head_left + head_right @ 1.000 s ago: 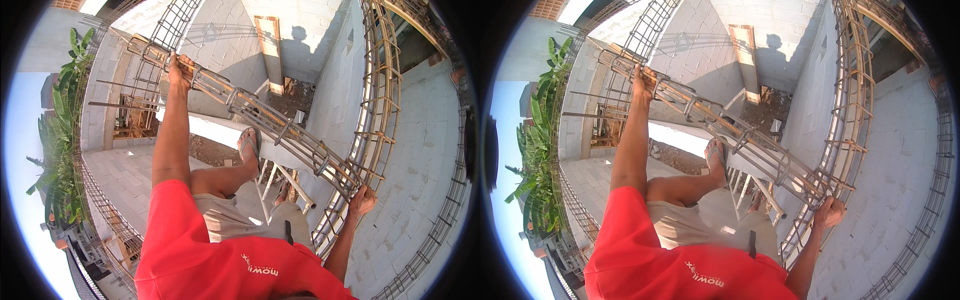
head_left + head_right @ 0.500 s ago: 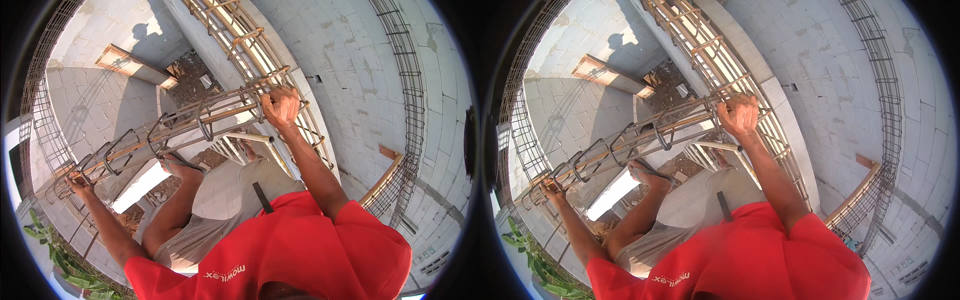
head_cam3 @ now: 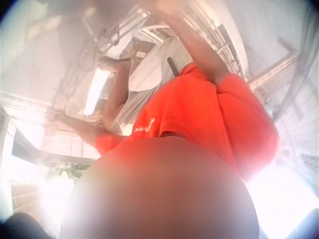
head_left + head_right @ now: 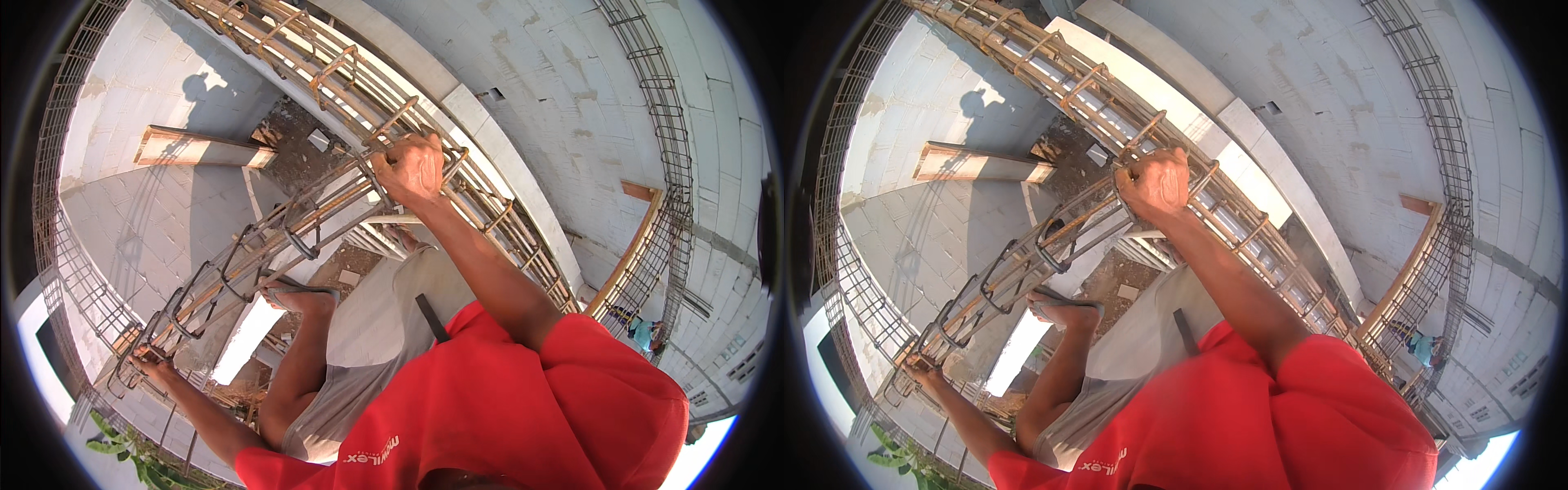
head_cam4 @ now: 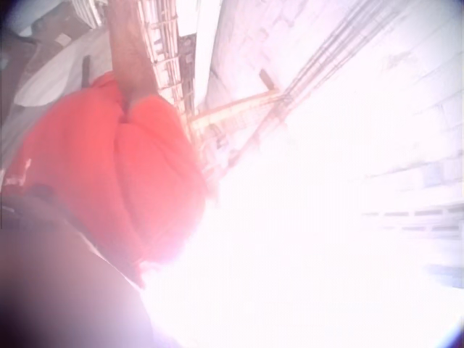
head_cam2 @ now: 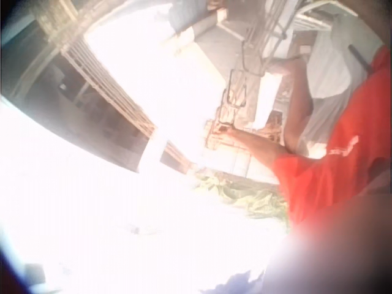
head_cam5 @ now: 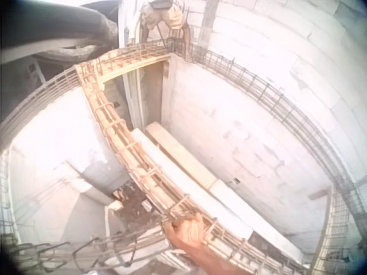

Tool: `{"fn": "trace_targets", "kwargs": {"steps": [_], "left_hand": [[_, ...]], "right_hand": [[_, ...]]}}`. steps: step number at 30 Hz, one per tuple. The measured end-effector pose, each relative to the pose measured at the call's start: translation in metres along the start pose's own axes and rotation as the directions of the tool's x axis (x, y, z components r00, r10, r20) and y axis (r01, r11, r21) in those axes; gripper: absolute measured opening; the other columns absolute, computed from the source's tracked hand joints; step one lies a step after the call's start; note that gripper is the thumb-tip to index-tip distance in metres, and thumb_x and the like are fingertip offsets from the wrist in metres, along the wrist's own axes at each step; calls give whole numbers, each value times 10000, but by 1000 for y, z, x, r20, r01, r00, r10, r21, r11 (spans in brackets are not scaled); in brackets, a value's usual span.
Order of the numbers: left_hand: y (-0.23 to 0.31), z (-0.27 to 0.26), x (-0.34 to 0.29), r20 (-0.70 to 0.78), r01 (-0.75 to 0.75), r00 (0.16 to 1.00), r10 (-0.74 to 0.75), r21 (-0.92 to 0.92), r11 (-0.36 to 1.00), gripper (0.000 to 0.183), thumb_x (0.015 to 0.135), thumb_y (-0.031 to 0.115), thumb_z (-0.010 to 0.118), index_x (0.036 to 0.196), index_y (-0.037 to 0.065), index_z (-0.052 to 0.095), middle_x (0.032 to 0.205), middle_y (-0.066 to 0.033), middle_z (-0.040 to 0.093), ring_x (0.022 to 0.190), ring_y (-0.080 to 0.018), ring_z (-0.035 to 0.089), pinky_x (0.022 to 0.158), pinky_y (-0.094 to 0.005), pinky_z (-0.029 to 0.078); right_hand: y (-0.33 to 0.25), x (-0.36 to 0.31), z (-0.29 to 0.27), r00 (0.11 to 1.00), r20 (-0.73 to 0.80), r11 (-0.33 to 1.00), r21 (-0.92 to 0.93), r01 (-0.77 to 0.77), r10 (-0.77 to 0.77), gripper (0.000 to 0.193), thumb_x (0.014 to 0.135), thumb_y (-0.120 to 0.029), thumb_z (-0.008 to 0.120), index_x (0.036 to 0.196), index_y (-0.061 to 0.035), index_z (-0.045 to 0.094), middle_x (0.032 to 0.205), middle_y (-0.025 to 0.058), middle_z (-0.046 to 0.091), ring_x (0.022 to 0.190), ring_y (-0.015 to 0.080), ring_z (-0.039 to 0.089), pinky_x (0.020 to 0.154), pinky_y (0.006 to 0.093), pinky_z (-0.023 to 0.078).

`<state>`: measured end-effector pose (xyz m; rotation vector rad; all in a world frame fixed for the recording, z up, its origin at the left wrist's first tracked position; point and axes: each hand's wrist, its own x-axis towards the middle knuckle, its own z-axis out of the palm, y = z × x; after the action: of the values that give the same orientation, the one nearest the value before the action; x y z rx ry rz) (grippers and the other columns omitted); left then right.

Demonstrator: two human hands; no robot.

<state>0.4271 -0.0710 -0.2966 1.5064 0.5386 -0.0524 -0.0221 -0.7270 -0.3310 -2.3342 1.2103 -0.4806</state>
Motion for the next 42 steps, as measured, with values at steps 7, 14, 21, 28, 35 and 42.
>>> {"fn": "trace_targets", "kwargs": {"steps": [7,14,21,28,35,42], "left_hand": [[9,16,-6,-80,14,997,-18,-45,999,462,1018,614,621,826,197,674,751,24,725,622,-117,674,532,-274,575],[12,25,-11,-133,68,988,-79,-87,994,491,1051,590,581,792,179,647,746,33,718,638,-119,685,572,-276,594],[2,15,11,-211,-14,977,-15,-136,991,441,1053,578,591,857,186,636,741,44,707,558,-112,611,530,-275,536],[-7,2,3,-22,-145,989,144,-40,989,490,1067,592,559,884,151,669,792,3,712,663,-137,662,546,-277,550],[3,-13,0,283,-83,952,121,-142,986,467,1073,567,562,1018,116,670,937,-45,714,791,-188,678,687,-345,585],[-36,48,-70,299,-107,951,75,93,990,464,1076,564,554,1047,112,659,971,-50,699,827,-192,665,719,-350,569]], "right_hand": [[9,-3,5,1000,-18,1000,-9,9,-9,316,739,-269,725,569,-6,688,594,151,643,662,313,614,792,447,462],[12,-6,6,996,-89,999,17,30,-28,310,741,-252,723,544,-17,678,577,152,653,619,294,618,765,437,460],[8,-3,-1,998,-39,999,26,-39,40,359,762,-307,700,568,-6,720,575,181,650,557,297,599,847,410,473],[0,-5,-5,996,13,995,50,-89,89,312,779,-298,713,628,-29,761,635,162,703,595,304,609,869,399,476],[-5,23,-48,770,604,972,-39,-232,207,309,866,-273,748,989,2,818,858,235,763,820,344,741,785,458,562],[-76,63,-171,986,83,871,484,88,-145,240,977,-272,726,1005,-53,819,791,46,695,689,131,606,604,304,498]]}}
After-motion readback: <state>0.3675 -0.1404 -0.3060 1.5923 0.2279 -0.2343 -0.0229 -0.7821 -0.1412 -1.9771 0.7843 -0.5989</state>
